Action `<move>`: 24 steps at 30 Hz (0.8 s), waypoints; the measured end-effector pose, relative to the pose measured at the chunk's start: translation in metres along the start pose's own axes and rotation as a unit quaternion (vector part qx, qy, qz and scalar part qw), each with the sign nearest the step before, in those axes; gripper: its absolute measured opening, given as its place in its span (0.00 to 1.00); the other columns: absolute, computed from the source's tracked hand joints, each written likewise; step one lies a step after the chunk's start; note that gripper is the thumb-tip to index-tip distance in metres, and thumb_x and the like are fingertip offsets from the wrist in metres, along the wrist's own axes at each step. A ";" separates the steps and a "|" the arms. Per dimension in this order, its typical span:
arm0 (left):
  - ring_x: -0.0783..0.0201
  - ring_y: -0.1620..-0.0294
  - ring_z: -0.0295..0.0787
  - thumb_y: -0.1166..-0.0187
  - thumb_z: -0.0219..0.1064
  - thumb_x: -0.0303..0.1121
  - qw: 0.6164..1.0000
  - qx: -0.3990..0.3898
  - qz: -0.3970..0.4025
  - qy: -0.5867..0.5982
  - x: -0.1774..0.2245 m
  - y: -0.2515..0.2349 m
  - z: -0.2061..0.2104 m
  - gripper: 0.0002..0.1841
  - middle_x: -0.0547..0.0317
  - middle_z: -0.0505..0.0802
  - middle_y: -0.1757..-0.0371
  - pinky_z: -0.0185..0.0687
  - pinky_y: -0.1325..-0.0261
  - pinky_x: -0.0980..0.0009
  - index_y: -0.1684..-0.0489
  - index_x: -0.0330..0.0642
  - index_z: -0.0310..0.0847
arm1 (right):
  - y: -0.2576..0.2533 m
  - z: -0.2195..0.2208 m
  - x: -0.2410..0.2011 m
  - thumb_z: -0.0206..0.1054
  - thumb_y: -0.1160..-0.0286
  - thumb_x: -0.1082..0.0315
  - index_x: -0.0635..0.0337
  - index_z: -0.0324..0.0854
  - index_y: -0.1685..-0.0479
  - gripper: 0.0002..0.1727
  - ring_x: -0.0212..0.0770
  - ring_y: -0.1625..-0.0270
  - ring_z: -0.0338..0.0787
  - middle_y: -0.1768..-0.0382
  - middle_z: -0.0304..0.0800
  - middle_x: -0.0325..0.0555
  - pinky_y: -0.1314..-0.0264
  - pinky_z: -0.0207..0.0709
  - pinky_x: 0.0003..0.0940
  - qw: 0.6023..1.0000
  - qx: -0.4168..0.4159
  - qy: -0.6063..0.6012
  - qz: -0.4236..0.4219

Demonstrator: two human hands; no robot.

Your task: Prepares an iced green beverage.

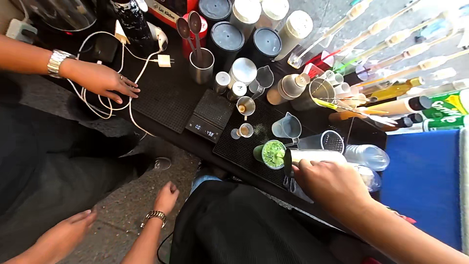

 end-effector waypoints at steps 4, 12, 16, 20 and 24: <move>0.49 0.52 0.92 0.20 0.67 0.32 0.992 0.078 0.099 0.025 0.042 0.022 -0.029 0.12 0.42 0.92 0.53 0.86 0.42 0.49 0.49 0.32 0.85 | 0.009 -0.001 0.005 0.61 0.26 0.61 0.57 0.71 0.91 0.22 0.49 0.89 0.79 0.93 0.69 0.44 0.90 0.63 0.42 0.998 0.047 -0.032 0.015; 0.64 0.63 0.91 0.30 0.74 0.44 0.879 0.190 0.437 0.027 0.181 0.091 -0.061 0.16 0.56 0.93 0.62 0.91 0.58 0.65 0.61 0.39 0.89 | 0.047 0.019 0.040 0.55 0.22 0.51 0.54 0.71 0.89 0.26 0.47 0.89 0.78 0.93 0.69 0.41 0.88 0.65 0.45 0.974 0.099 -0.159 0.129; 0.59 0.42 0.90 0.34 0.79 0.44 0.825 0.131 0.550 0.009 0.266 0.118 -0.042 0.23 0.53 0.92 0.45 0.87 0.35 0.58 0.45 0.38 0.86 | 0.090 0.052 0.049 0.54 0.17 0.45 0.57 0.79 0.83 0.30 0.43 0.87 0.77 0.91 0.73 0.41 0.84 0.69 0.45 0.925 0.129 -0.274 0.231; 0.50 0.19 0.75 0.46 0.87 0.47 0.820 0.053 0.565 -0.069 0.339 0.129 -0.004 0.47 0.47 0.82 0.24 0.71 0.18 0.51 0.22 0.40 0.72 | 0.133 0.105 0.042 0.57 0.17 0.43 0.55 0.82 0.76 0.27 0.29 0.82 0.74 0.85 0.76 0.34 0.79 0.69 0.31 0.813 0.132 -0.445 0.351; 0.45 0.10 0.58 0.59 0.91 0.54 0.812 0.005 0.528 -0.251 0.393 0.122 0.043 0.66 0.46 0.67 0.11 0.54 0.13 0.37 0.09 0.43 0.56 | 0.156 0.155 0.018 0.61 0.17 0.57 0.53 0.80 0.77 0.18 0.23 0.79 0.76 0.82 0.77 0.29 0.75 0.71 0.20 0.616 0.174 -0.639 0.426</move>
Point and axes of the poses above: each hand's wrist, its own y-axis away from the middle knuckle, its own z-axis out of the palm, x = y × z, the point moved 7 cm from there along -y, towards the middle knuckle
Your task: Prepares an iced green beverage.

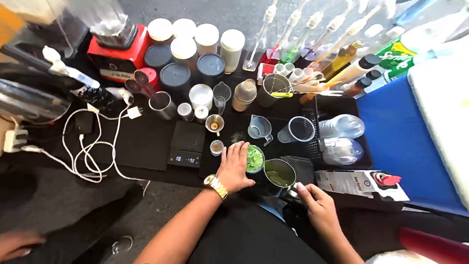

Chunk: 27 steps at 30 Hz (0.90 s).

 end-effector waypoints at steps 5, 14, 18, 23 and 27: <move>0.46 0.08 0.56 0.56 0.90 0.49 0.989 -0.108 -0.023 -0.097 0.012 -0.035 0.022 0.67 0.49 0.66 0.10 0.41 0.14 0.27 0.06 0.47 0.49 | 0.004 0.019 0.048 0.57 0.15 0.64 0.55 0.79 0.75 0.16 0.30 0.74 0.83 0.80 0.81 0.34 0.64 0.83 0.29 0.980 0.034 -0.182 0.070; 0.41 0.24 0.78 0.58 0.87 0.53 0.991 0.001 -0.043 -0.127 0.001 -0.030 0.022 0.62 0.43 0.82 0.23 0.57 0.20 0.30 0.12 0.40 0.61 | -0.016 0.084 0.065 0.58 0.10 0.60 0.65 0.86 0.57 0.18 0.39 0.55 0.96 0.57 0.97 0.47 0.44 0.91 0.38 0.965 -0.033 -0.212 0.153; 0.39 0.24 0.77 0.58 0.88 0.56 0.987 0.021 -0.074 -0.138 0.000 -0.025 0.025 0.64 0.42 0.81 0.22 0.54 0.20 0.27 0.11 0.40 0.61 | -0.022 0.020 0.025 0.68 0.20 0.48 0.59 0.86 0.37 0.25 0.47 0.43 0.93 0.44 0.93 0.53 0.34 0.84 0.50 0.973 -0.129 0.030 0.191; 0.33 0.10 0.58 0.71 0.93 0.60 0.988 0.050 -0.088 -0.119 0.010 -0.003 0.008 0.77 0.38 0.65 0.10 0.41 0.19 0.20 0.06 0.43 0.51 | -0.143 -0.148 -0.074 0.74 0.25 0.60 0.63 0.81 0.31 0.26 0.64 0.37 0.89 0.41 0.89 0.64 0.35 0.80 0.67 0.961 0.058 0.268 0.033; 0.31 0.15 0.65 0.55 0.86 0.57 0.980 0.166 -0.084 -0.064 0.015 0.044 -0.033 0.61 0.35 0.70 0.14 0.50 0.26 0.18 0.12 0.38 0.62 | -0.251 -0.149 -0.029 0.88 0.46 0.55 0.64 0.64 0.13 0.55 0.82 0.19 0.66 0.20 0.66 0.78 0.33 0.68 0.83 0.911 -0.030 0.390 0.127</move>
Point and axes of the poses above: each hand's wrist, its own y-axis away from the middle knuckle, its own z-axis out of the palm, x = y × z, the point moved 7 cm from there along -y, towards the middle knuckle
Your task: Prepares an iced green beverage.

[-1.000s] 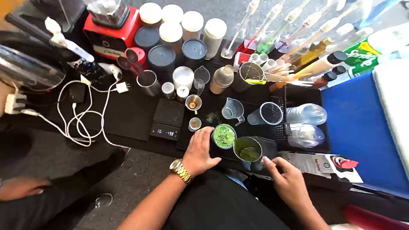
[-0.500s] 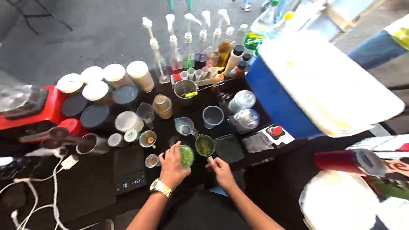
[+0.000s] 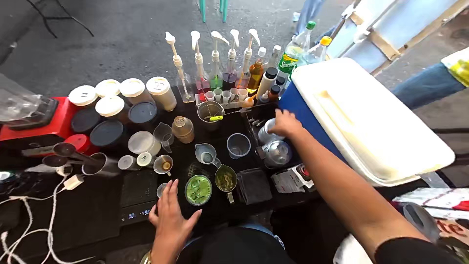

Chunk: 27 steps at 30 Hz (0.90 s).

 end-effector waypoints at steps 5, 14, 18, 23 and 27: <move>0.30 0.17 0.67 0.34 0.79 0.48 0.987 0.077 -0.134 0.053 -0.026 0.052 -0.041 0.44 0.29 0.73 0.18 0.54 0.27 0.21 0.20 0.29 0.69 | -0.033 0.032 0.001 0.92 0.53 0.57 0.60 0.62 0.12 0.60 0.86 0.26 0.72 0.24 0.68 0.82 0.38 0.69 0.85 0.995 -0.057 0.086 0.003; 0.36 0.25 0.77 0.33 0.76 0.45 0.946 0.173 -0.258 0.093 -0.030 0.112 -0.026 0.32 0.35 0.79 0.22 0.67 0.33 0.27 0.31 0.34 0.80 | -0.040 -0.007 -0.006 0.90 0.46 0.54 0.65 0.62 0.13 0.57 0.85 0.33 0.78 0.35 0.77 0.86 0.35 0.70 0.82 0.993 -0.071 0.050 -0.076; 0.43 0.31 0.83 0.33 0.75 0.45 0.950 0.165 -0.222 0.146 -0.024 0.098 -0.018 0.30 0.38 0.83 0.27 0.76 0.34 0.38 0.35 0.34 0.83 | -0.023 -0.039 -0.007 0.90 0.47 0.57 0.70 0.67 0.19 0.52 0.88 0.25 0.67 0.27 0.68 0.87 0.31 0.62 0.85 0.994 0.018 -0.060 -0.094; 0.59 0.47 0.93 0.22 0.70 0.31 0.892 0.049 -0.240 0.380 -0.044 0.061 0.019 0.17 0.46 0.92 0.43 0.90 0.44 0.63 0.39 0.31 0.83 | 0.093 -0.046 -0.085 0.75 0.49 0.62 0.56 0.61 0.17 0.48 0.51 0.40 0.85 0.33 0.80 0.55 0.45 0.82 0.54 0.899 -0.006 -0.364 -0.243; 0.56 0.49 0.92 0.13 0.63 0.34 0.831 -0.081 -0.300 0.461 -0.053 0.034 0.050 0.15 0.48 0.92 0.44 0.89 0.52 0.59 0.36 0.36 0.82 | 0.163 0.068 -0.177 0.61 0.29 0.49 0.47 0.67 0.15 0.37 0.48 0.38 0.86 0.33 0.84 0.48 0.43 0.82 0.53 0.831 -0.266 -0.412 -0.263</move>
Point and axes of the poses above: each hand's wrist, its own y-axis away from the middle knuckle, its own z-axis out of the palm, x = y × z, the point moved 7 cm from there along -y, towards the middle knuckle
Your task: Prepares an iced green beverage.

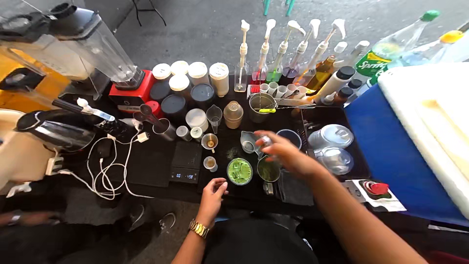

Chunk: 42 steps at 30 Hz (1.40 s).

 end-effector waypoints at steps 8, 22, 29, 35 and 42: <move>0.50 0.47 0.93 0.06 0.51 0.37 0.971 -0.082 -0.174 0.142 -0.018 -0.021 0.013 0.17 0.44 0.93 0.45 0.88 0.49 0.52 0.32 0.36 0.76 | -0.082 0.089 0.055 0.65 0.24 0.34 0.52 0.62 0.08 0.48 0.66 0.14 0.66 0.14 0.65 0.63 0.19 0.64 0.71 0.885 -0.120 0.408 0.188; 0.56 0.51 0.92 0.12 0.64 0.37 0.978 -0.092 -0.132 0.133 -0.021 -0.044 0.020 0.13 0.49 0.95 0.56 0.86 0.48 0.56 0.45 0.36 0.82 | -0.040 0.125 0.086 0.86 0.41 0.60 0.56 0.57 0.08 0.56 0.64 0.07 0.52 0.08 0.54 0.59 0.15 0.64 0.63 0.877 -0.007 0.464 0.123; 0.54 0.53 0.92 0.12 0.63 0.40 0.986 -0.083 -0.103 0.105 -0.022 -0.049 0.022 0.14 0.48 0.93 0.56 0.86 0.51 0.54 0.47 0.35 0.84 | -0.046 0.123 0.081 0.84 0.38 0.53 0.55 0.56 0.07 0.56 0.63 0.08 0.57 0.09 0.57 0.58 0.19 0.69 0.62 0.873 -0.019 0.472 0.122; 0.58 0.62 0.91 0.12 0.64 0.38 0.987 -0.040 -0.069 0.139 -0.023 -0.054 0.023 0.14 0.48 0.93 0.62 0.87 0.59 0.61 0.54 0.33 0.85 | -0.048 0.122 0.085 0.85 0.38 0.54 0.56 0.56 0.07 0.56 0.63 0.07 0.54 0.09 0.56 0.57 0.14 0.63 0.62 0.882 -0.021 0.456 0.119; 0.60 0.68 0.91 0.10 0.61 0.35 0.988 -0.032 -0.028 0.150 -0.030 -0.062 0.026 0.16 0.48 0.93 0.67 0.90 0.61 0.66 0.61 0.30 0.86 | -0.049 0.127 0.096 0.85 0.39 0.55 0.55 0.58 0.08 0.55 0.64 0.07 0.53 0.08 0.56 0.57 0.16 0.65 0.63 0.873 -0.021 0.470 0.128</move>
Point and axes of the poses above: each hand's wrist, its own y-axis away from the middle knuckle, its own z-axis out of the palm, x = y × z, the point moved 7 cm from there along -y, towards the middle knuckle
